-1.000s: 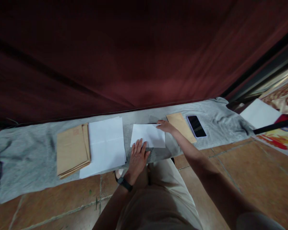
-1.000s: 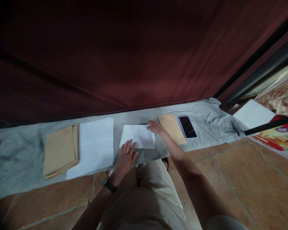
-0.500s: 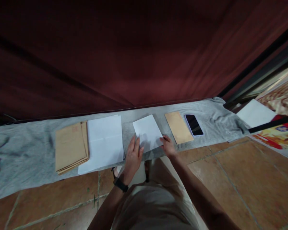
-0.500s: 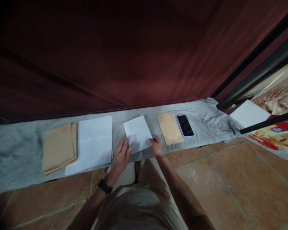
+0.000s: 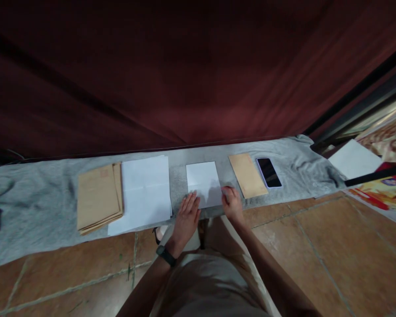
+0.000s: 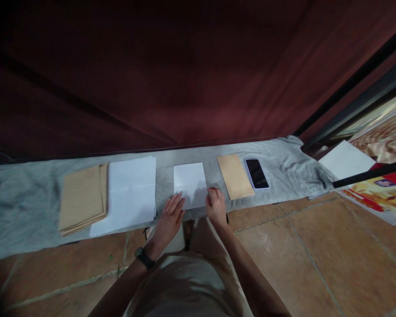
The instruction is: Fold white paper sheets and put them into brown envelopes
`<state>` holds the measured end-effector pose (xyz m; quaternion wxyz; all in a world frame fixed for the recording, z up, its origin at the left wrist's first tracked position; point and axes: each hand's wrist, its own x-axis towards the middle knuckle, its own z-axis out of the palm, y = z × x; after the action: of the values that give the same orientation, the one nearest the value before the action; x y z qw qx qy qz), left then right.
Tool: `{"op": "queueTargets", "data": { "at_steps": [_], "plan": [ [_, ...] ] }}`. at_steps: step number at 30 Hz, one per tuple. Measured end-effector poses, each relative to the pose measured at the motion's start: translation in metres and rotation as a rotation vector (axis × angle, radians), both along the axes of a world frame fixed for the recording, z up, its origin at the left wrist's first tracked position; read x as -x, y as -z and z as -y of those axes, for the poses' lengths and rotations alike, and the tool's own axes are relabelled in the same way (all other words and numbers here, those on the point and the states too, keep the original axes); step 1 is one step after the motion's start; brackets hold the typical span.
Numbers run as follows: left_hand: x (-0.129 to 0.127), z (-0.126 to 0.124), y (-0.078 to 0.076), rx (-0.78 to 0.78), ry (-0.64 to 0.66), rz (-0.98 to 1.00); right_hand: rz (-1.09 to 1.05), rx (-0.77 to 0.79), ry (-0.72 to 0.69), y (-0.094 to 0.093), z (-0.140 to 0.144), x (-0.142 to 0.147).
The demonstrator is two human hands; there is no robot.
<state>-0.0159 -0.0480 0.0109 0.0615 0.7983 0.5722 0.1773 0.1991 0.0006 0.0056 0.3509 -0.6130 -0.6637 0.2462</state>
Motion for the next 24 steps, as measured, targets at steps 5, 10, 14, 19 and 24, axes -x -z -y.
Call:
{"op": "queueTargets", "data": {
  "at_steps": [5, 10, 14, 19, 24],
  "plan": [
    [-0.011, 0.006, 0.003, 0.021, 0.107, -0.052, 0.155, -0.119, -0.504, -0.010, -0.023, 0.017],
    [-0.015, 0.006, 0.009, 0.039, 0.112, -0.088, 0.400, -0.154, -0.766, -0.006, -0.058, 0.040],
    [-0.012, 0.006, 0.008, 0.030, 0.121, -0.079, 0.489, -0.148, -0.766, -0.001, -0.087, 0.049],
    [-0.010, 0.004, 0.011, 0.035, 0.143, -0.094, 0.528, -0.140, -0.731, -0.002, -0.121, 0.059],
    [-0.008, 0.007, 0.013, 0.054, 0.166, -0.096, 0.558, -0.113, -0.681, -0.001, -0.146, 0.065]
  ]
}}
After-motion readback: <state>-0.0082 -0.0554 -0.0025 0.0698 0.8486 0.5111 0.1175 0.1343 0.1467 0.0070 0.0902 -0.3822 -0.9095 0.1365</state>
